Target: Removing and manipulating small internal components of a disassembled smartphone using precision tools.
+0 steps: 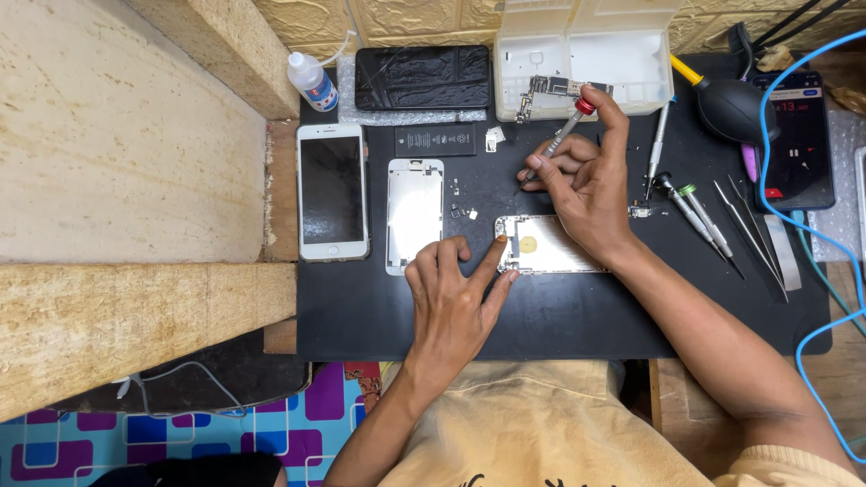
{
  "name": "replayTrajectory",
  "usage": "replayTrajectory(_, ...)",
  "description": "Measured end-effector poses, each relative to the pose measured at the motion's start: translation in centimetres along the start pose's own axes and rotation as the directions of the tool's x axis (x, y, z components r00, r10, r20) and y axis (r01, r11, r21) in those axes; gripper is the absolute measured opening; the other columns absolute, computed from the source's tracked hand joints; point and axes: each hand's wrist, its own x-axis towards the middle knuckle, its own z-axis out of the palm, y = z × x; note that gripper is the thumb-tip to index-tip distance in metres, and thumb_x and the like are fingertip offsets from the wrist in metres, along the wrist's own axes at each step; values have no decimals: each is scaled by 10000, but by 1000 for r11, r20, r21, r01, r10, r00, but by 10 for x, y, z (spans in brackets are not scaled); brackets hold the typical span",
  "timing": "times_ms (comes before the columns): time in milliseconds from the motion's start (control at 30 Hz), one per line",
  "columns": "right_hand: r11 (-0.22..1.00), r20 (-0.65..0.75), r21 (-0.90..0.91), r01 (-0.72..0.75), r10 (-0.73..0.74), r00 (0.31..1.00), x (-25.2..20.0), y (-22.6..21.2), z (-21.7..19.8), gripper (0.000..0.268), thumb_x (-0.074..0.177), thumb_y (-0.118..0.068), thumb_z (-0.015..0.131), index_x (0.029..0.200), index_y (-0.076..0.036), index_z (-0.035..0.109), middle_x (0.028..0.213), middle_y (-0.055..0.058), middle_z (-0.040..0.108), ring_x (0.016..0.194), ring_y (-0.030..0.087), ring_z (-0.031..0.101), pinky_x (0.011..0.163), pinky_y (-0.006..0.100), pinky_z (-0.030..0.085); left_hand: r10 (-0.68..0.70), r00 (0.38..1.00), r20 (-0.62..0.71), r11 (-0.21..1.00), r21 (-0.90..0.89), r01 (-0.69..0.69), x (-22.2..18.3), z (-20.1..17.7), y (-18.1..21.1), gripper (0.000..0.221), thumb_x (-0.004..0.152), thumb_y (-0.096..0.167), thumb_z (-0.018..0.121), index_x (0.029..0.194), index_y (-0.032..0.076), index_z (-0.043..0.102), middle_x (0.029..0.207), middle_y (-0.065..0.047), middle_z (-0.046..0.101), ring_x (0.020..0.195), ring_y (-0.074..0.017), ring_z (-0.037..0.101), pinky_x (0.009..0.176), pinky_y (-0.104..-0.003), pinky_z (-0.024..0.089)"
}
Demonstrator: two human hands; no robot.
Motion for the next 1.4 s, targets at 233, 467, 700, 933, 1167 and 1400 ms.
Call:
replayTrajectory(233, 997, 24, 25, 75, -76, 997, -12, -4, -1, 757, 1080, 100, 639, 1582, -190, 152, 1031, 243, 659, 870, 314, 751, 787, 371, 680, -3, 1000, -6, 1000, 9, 3, 1, 2, -1, 346, 1016, 423, 631, 1311, 244, 653, 1090, -81, 461, 1014, -283, 444, 815, -435, 362)
replayTrajectory(467, 937, 114, -102, 335, -323, 939, -29, 17, 2, 762, 899, 133, 717, 1493, 24, 252, 895, 242, 729, 664, 340, 749, 608, 441, 663, 45, 996, -79, 993, -101, -53, 0, 7, -4, 329, 1012, 376, 623, 1229, 156, 739, 988, -56, 394, 981, -332, 411, 826, -459, 300)
replayTrajectory(700, 909, 120, -147, 390, -375, 919, -30, 24, 4, 709, 872, 126, 757, 1440, 74, 335, 877, 221, 758, 593, 299, 741, 538, 403, 633, 45, 995, -86, 995, -90, -53, 0, 10, -5, 326, 1012, 381, 626, 1230, 167, 738, 993, -60, 409, 988, -340, 426, 829, -465, 308)
replayTrajectory(933, 902, 116, -96, 422, -411, 904, -29, 20, 6, 656, 890, 153, 721, 1430, 97, 353, 868, 240, 742, 589, 304, 718, 550, 418, 617, 36, 996, -82, 993, -107, -45, 0, 8, -4, 330, 1016, 371, 620, 1244, 161, 734, 988, -64, 406, 991, -348, 427, 836, -469, 307)
replayTrajectory(1167, 855, 166, -143, 498, -475, 864, -27, 7, 10, 606, 899, 121, 726, 1408, 86, 398, 892, 219, 755, 600, 297, 720, 546, 398, 603, 39, 996, -83, 991, -126, -49, -1, 8, -5, 313, 1012, 365, 627, 1198, 143, 747, 991, -72, 406, 995, -357, 419, 836, -474, 303)
replayTrajectory(1400, 770, 242, -156, 618, -577, 780, -24, 13, 5, 549, 865, 108, 770, 1347, 51, 513, 872, 216, 767, 620, 344, 728, 544, 413, 589, 56, 992, -113, 992, -103, -68, -5, 13, -7, 289, 1014, 389, 609, 1177, 185, 734, 998, -70, 400, 1008, -354, 430, 829, -457, 295)
